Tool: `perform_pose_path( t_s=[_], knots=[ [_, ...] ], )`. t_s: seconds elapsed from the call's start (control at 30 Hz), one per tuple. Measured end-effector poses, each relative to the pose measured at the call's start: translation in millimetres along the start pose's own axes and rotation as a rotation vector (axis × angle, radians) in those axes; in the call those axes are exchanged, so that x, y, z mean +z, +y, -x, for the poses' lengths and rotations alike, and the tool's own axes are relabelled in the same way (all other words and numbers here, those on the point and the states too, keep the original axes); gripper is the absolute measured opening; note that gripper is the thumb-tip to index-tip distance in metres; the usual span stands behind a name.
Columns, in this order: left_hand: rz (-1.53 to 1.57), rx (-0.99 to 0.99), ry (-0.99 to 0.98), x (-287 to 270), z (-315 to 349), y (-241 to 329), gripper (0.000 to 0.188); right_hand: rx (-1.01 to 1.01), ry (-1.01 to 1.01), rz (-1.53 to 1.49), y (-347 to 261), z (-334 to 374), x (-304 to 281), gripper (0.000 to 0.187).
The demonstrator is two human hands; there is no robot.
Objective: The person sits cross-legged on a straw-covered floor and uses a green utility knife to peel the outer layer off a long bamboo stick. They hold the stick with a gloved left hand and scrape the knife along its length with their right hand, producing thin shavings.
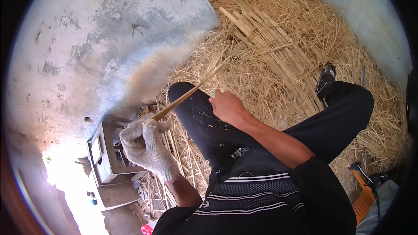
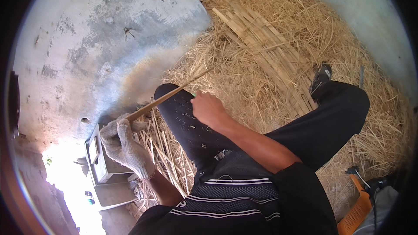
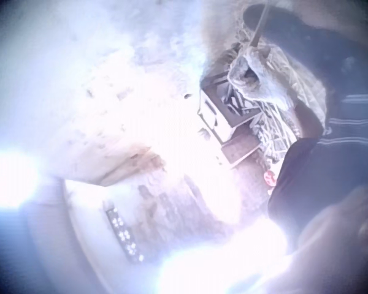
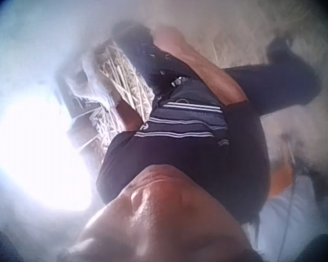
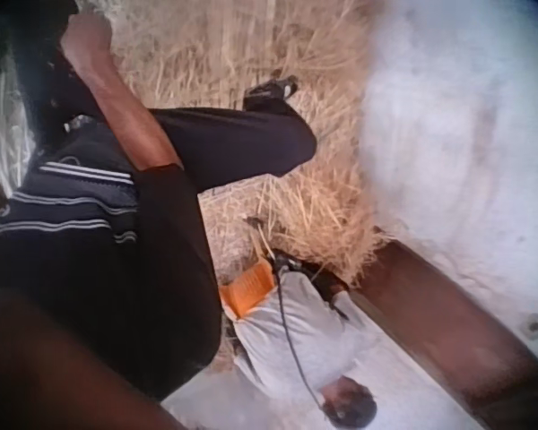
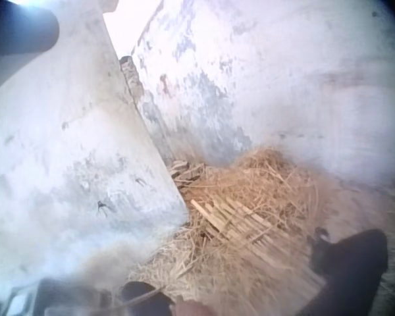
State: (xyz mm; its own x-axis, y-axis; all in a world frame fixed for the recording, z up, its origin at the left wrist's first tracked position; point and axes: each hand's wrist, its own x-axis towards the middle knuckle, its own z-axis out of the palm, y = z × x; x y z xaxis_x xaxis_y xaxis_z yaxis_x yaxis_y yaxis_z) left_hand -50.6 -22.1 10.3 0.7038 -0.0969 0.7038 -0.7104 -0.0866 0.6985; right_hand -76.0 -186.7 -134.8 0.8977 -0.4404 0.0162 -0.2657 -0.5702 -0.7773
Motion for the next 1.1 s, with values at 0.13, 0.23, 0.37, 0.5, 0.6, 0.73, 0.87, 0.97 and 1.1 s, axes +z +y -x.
perform_pose_path(
  t_s=[0.13,0.23,0.37,0.5,0.6,0.73,0.87,0.97,1.1],
  knots=[
    [0.06,-0.05,0.019,1.5,-0.6,0.4,0.013,-0.286,0.023,-0.244,-73.6,34.9,-38.9,0.029],
    [0.022,0.009,-0.016,3.9,-2.0,5.3,0.013,-0.387,0.034,-0.245,-88.7,48.1,-47.9,0.027],
    [0.009,0.021,0.009,2.0,-4.4,0.5,0.013,-0.138,0.124,-0.001,-23.4,9.5,-2.2,0.024],
    [0.042,0.044,-0.053,-4.8,-5.8,1.2,0.013,-0.243,0.002,-0.178,-71.6,35.2,-38.8,0.026],
    [0.068,0.023,-0.122,-9.3,-6.5,1.7,0.016,-0.358,-0.047,-0.264,-101.8,64.8,-59.7,0.021],
    [-0.03,0.057,-0.082,-2.2,-4.2,4.7,0.015,-0.332,0.147,-0.149,-91.3,52.8,-33.5,0.018],
    [-0.073,0.078,-0.062,-3.0,-1.8,3.5,0.014,-0.316,0.066,-0.217,-96.2,58.6,-40.3,0.016],
    [-0.068,0.068,-0.06,3.6,5.4,8.8,0.013,-0.315,0.001,-0.253,-101.5,68.4,-49.9,0.017],
    [-0.121,0.13,-0.075,3.2,3.4,5.7,0.012,-0.108,0.081,-0.126,-58.3,28.9,-17.4,0.023]
  ],
)
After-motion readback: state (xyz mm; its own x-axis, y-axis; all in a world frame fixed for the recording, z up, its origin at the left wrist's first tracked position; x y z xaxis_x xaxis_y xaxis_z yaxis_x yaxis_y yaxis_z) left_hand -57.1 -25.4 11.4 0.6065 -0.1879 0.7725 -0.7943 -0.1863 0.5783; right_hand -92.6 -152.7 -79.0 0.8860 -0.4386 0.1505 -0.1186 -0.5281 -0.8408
